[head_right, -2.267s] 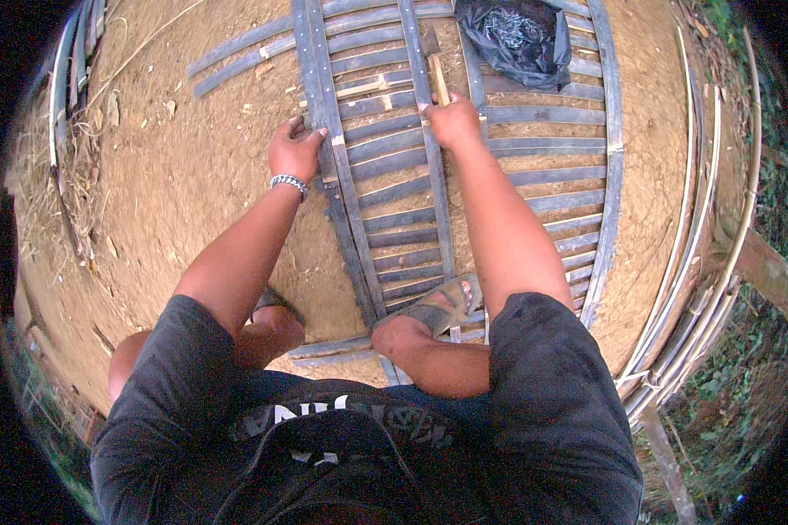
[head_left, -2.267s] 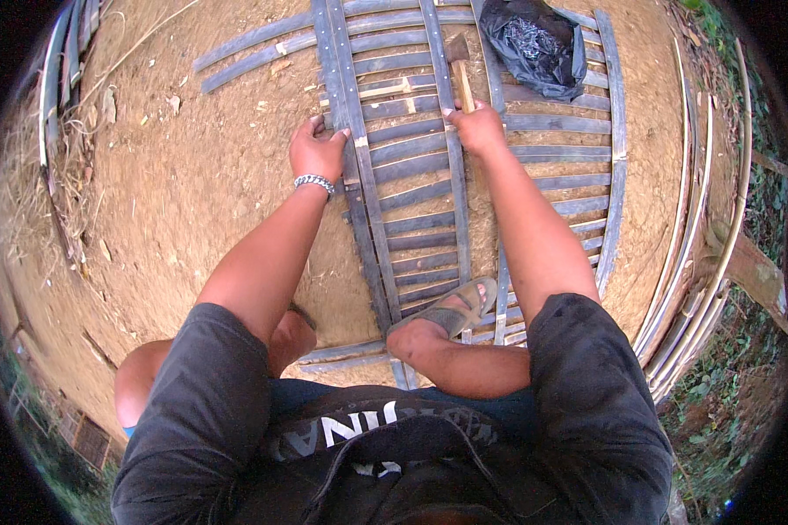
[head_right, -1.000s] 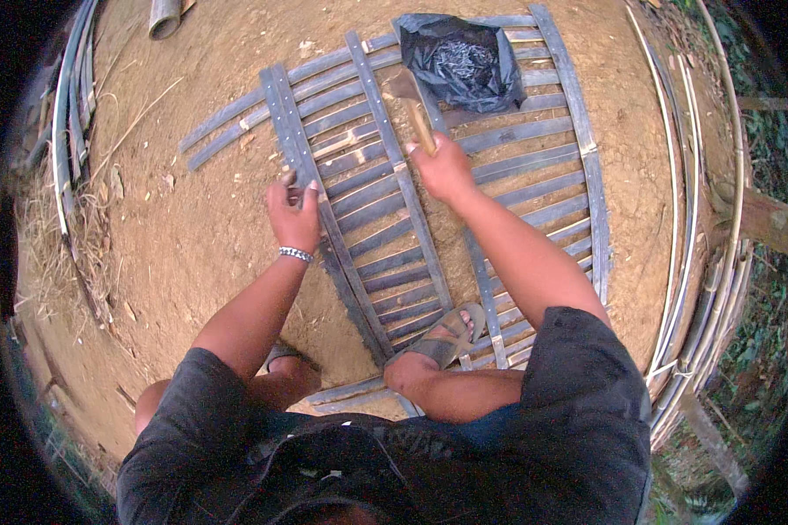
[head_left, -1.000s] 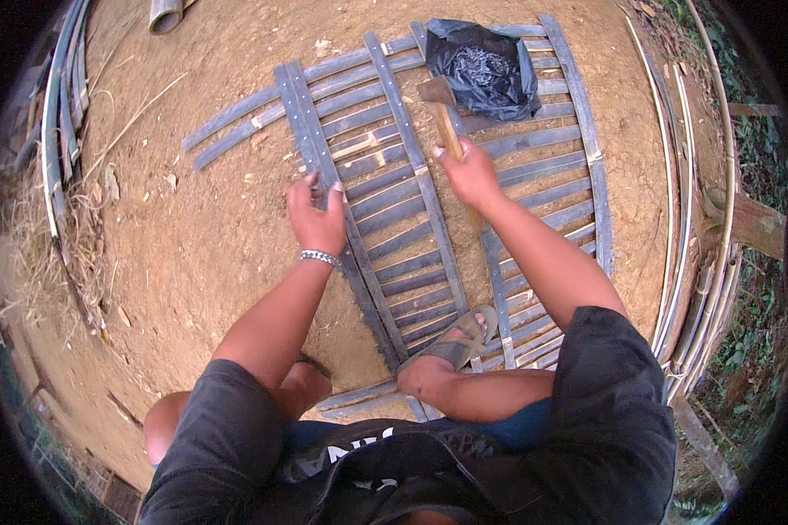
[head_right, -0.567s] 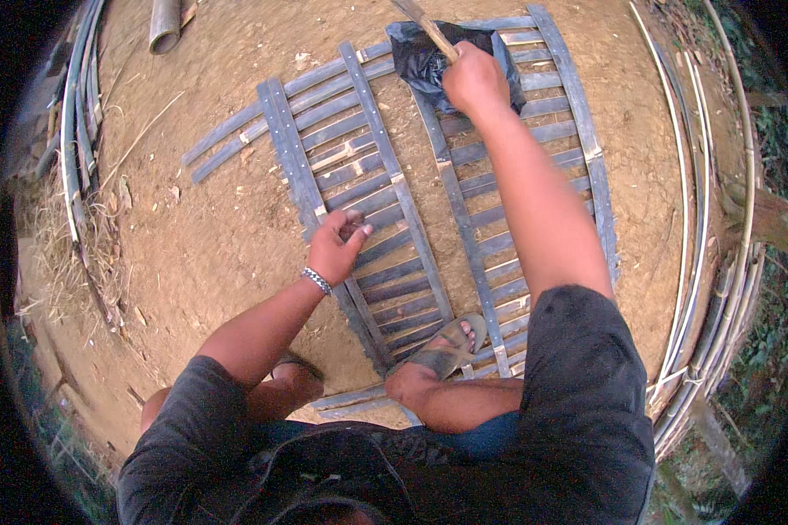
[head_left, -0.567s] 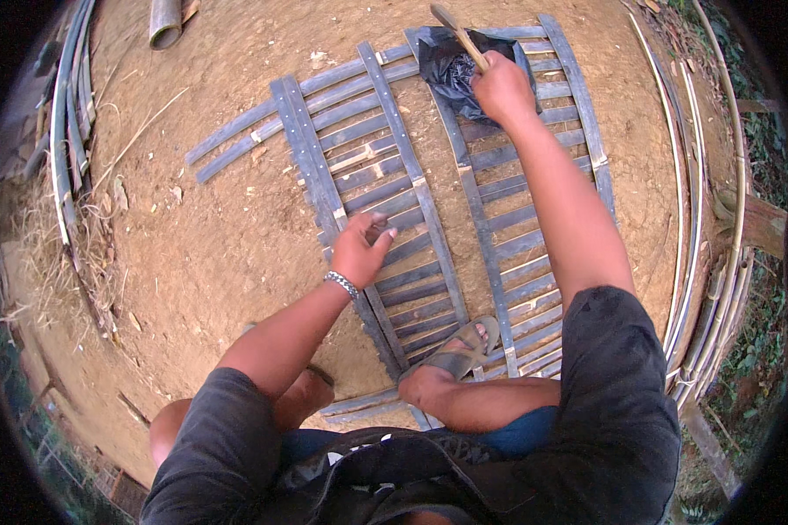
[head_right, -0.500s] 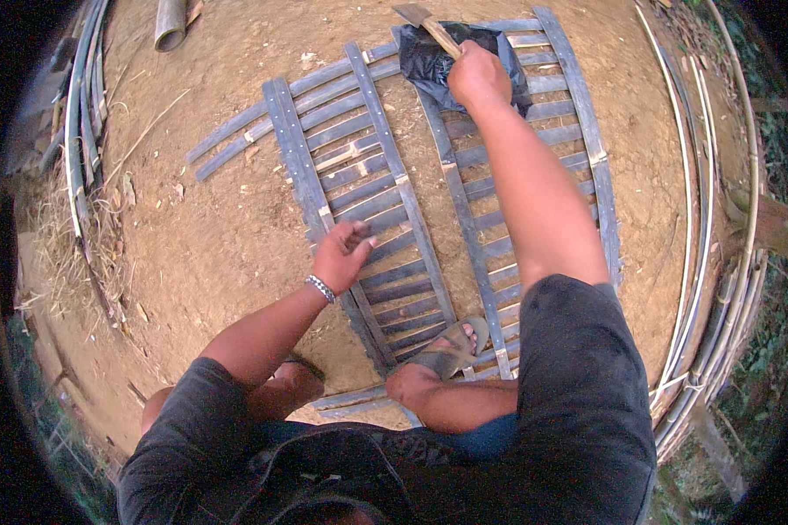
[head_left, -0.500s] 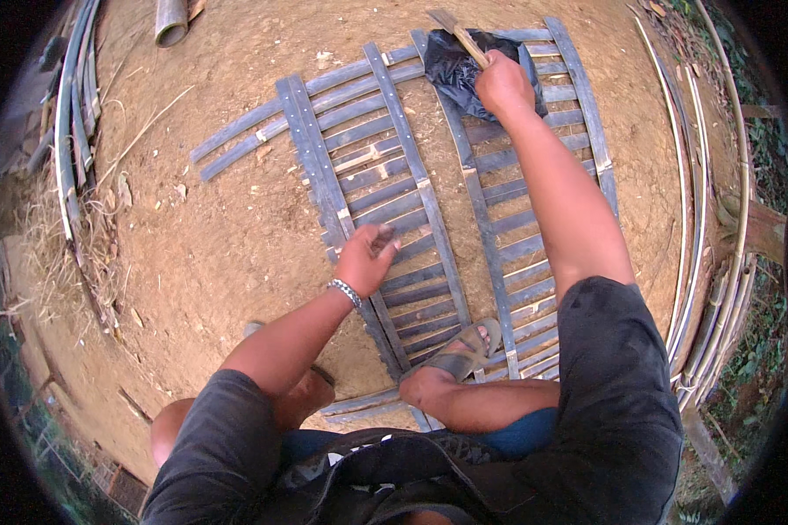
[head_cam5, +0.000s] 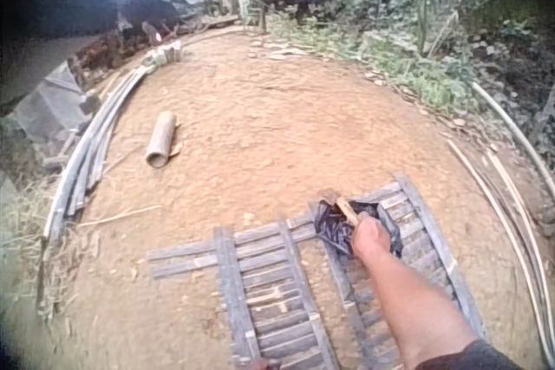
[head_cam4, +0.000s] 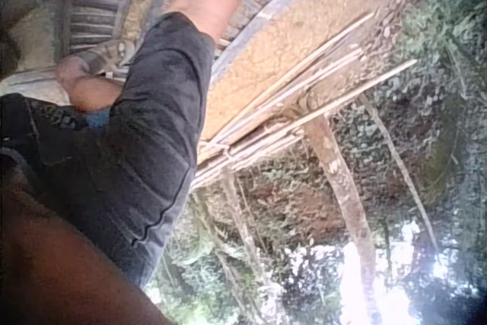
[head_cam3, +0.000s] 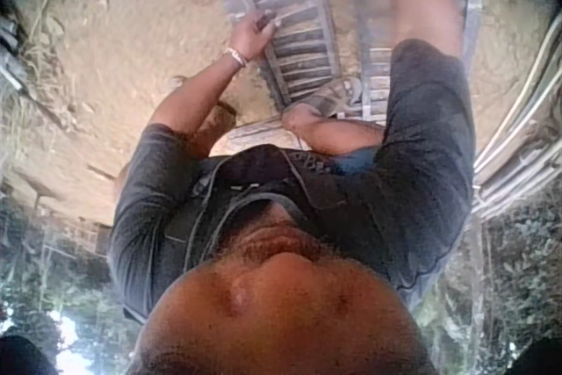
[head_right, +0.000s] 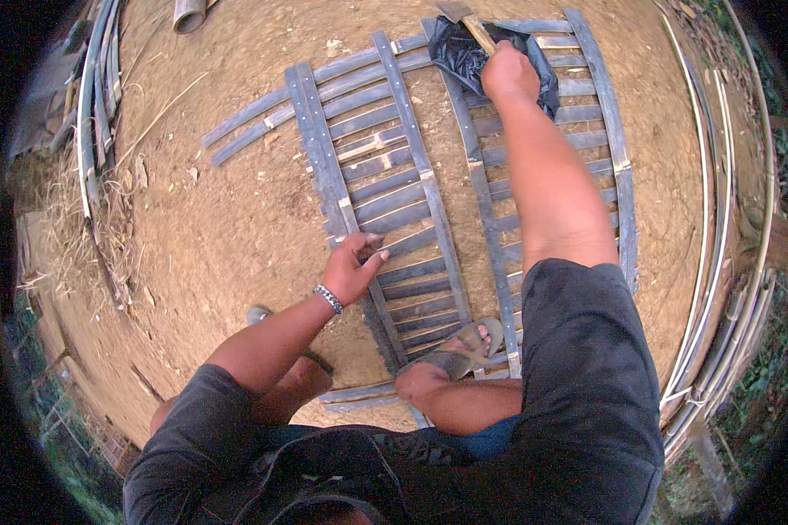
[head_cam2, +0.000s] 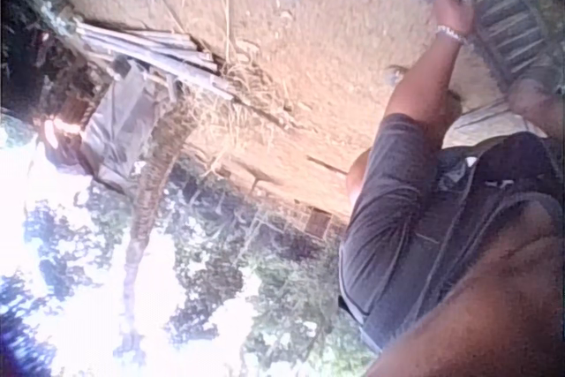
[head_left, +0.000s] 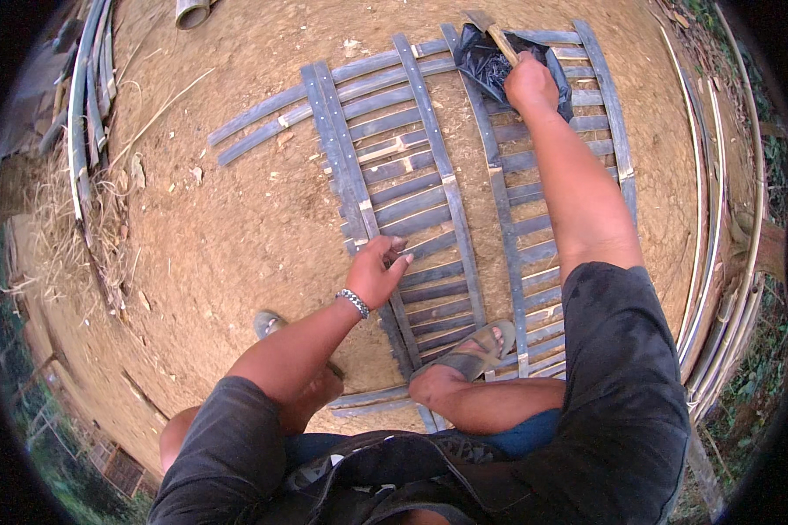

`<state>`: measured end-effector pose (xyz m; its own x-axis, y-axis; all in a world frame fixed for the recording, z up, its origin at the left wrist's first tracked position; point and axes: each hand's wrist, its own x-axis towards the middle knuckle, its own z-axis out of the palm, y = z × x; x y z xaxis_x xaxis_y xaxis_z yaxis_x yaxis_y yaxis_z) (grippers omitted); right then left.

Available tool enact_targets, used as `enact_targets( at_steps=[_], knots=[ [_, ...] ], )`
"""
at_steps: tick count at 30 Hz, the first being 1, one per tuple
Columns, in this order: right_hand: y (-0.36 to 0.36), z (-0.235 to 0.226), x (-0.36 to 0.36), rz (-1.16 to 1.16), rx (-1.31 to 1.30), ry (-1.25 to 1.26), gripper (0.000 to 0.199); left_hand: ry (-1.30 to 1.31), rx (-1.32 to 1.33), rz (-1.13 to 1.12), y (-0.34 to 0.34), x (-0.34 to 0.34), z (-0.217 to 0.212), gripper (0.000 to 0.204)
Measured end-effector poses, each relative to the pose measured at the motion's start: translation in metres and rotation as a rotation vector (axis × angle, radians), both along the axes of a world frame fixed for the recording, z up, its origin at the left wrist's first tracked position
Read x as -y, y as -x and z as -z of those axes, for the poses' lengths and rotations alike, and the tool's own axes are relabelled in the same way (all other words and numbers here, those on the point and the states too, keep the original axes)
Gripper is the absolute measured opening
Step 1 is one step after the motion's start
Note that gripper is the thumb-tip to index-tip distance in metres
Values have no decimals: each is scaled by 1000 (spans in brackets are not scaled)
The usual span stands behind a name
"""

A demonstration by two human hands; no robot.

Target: The person is assembling a wooden lattice structure on the ground. They place wooden slats into a frame and use a hammer to drive nails into the wood to secure the pieces together. The person repeatedly picks up nails from a black bag and hammers them into the structure.

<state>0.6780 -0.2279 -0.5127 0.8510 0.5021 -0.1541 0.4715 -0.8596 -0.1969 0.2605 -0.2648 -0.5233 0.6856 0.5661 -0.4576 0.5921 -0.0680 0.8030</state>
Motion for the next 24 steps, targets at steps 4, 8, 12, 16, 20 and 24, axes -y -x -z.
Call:
enact_targets(
  at_steps=[4, 8, 12, 16, 20, 24],
  knots=[
    [-7, 0, 4, 5, 34, -34, 28, 28, 27, -29, 0, -6, 0, 31],
    [-13, 0, 8, 42, 63, -86, 29, 18, -5, -11, 0, -10, -4, 31],
    [-16, -9, 14, 51, 80, -146, 31, -22, 32, 26, -1, -11, -6, 31],
    [-14, -40, 30, -24, 79, -273, 32, -113, 117, 78, -13, -16, -7, 30],
    [16, -80, 58, -91, -286, -426, 31, -111, 202, 46, -42, -23, -19, 28],
    [80, -95, 87, -68, -694, -388, 29, -40, 344, -72, -72, -19, -41, 29]
  ],
)
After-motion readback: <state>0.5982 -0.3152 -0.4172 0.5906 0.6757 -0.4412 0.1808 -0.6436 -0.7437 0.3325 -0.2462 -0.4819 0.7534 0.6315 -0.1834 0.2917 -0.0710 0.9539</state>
